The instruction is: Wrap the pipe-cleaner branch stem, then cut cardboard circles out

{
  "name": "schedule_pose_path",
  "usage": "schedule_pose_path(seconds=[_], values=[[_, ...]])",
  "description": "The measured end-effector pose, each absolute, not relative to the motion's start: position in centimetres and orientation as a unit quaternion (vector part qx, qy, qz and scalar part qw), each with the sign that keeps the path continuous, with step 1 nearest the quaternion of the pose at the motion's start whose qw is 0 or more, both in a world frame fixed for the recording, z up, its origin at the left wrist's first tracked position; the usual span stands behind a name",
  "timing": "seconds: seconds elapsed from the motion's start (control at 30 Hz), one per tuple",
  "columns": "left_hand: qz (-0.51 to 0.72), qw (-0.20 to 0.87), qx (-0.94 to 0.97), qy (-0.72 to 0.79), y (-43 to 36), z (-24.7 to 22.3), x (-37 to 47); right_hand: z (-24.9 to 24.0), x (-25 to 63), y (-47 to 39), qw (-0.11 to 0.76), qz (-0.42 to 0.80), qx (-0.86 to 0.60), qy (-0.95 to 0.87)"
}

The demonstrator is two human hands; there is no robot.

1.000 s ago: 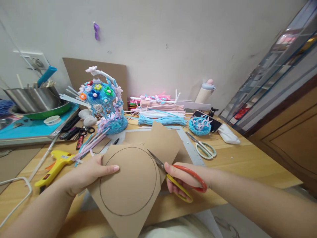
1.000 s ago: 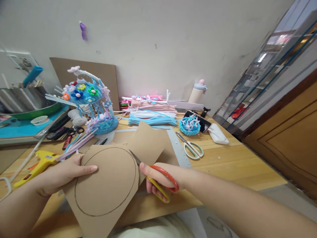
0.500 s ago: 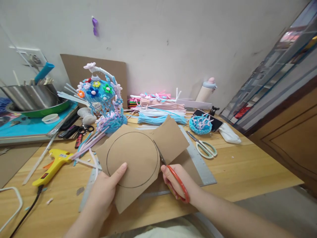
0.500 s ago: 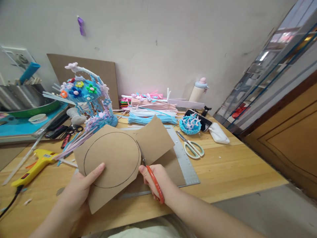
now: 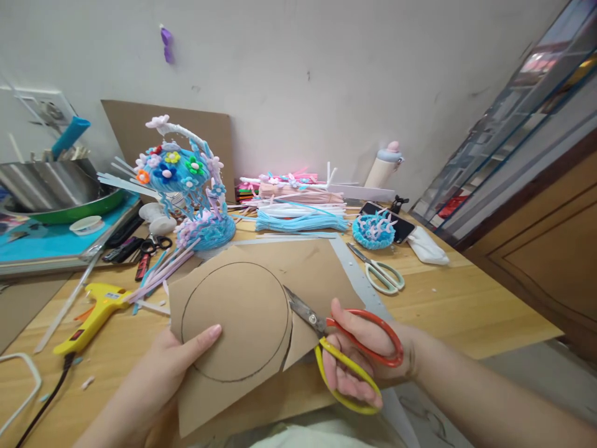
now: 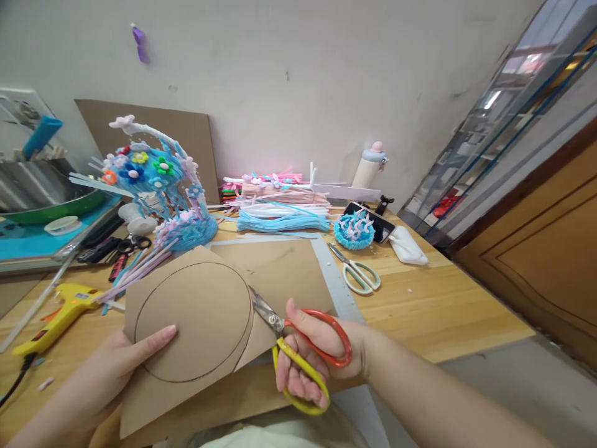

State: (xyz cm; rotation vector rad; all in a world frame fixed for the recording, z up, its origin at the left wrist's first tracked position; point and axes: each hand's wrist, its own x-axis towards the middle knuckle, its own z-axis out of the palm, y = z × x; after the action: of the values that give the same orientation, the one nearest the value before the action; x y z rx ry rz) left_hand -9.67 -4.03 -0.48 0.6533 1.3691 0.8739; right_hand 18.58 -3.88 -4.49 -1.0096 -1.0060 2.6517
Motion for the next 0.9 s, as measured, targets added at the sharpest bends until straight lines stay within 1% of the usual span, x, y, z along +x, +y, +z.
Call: schedule_pose_path(seconds=[0.13, 0.2, 0.3, 0.37, 0.4, 0.43, 0.5, 0.6, 0.7, 0.83, 0.9], values=[[0.378, 0.658, 0.237, 0.607, -3.8, -0.2, -9.5, -4.6, 17.8, -3.7, 0.107, 0.711, -0.477, -0.506], [0.366, 0.673, 0.197, 0.612, -3.6, -0.2, -9.6, -4.7, 17.1, -4.0, 0.12, 0.652, -0.522, -0.537], [0.335, 0.721, 0.128, 0.593, -3.6, -0.4, -9.4, -4.8, 16.0, -4.7, 0.173, 0.66, -0.496, -0.537], [0.321, 0.742, 0.104, 0.58, -3.8, -0.6, -9.2, -4.8, 15.4, -5.1, 0.215, 0.707, -0.456, -0.496], [0.325, 0.737, 0.106, 0.583, -4.0, -0.7, -9.0, -4.7, 15.2, -5.2, 0.223, 0.743, -0.438, -0.454], [0.338, 0.724, 0.119, 0.589, -4.1, -0.8, -8.8, -4.7, 15.1, -5.2, 0.218, 0.784, -0.421, -0.4], [0.366, 0.687, 0.164, 0.606, -4.5, -1.0, -8.7, -4.5, 15.4, -4.9, 0.178, 0.855, -0.389, -0.292], [0.371, 0.66, 0.224, 0.613, -4.8, -1.2, -9.0, -4.0, 16.2, -4.3, 0.093, 0.902, -0.35, -0.235], [0.347, 0.642, 0.274, 0.626, -4.8, -1.4, -9.8, -3.5, 16.7, -3.9, 0.022, 0.898, -0.357, -0.257], [0.331, 0.586, 0.345, 0.654, -4.5, -1.6, -10.7, -2.4, 17.0, -3.0, -0.016, 0.834, -0.425, -0.351], [0.337, 0.577, 0.349, 0.657, -4.4, -1.6, -10.8, -2.0, 17.5, -1.7, -0.039, 0.805, -0.431, -0.406]])
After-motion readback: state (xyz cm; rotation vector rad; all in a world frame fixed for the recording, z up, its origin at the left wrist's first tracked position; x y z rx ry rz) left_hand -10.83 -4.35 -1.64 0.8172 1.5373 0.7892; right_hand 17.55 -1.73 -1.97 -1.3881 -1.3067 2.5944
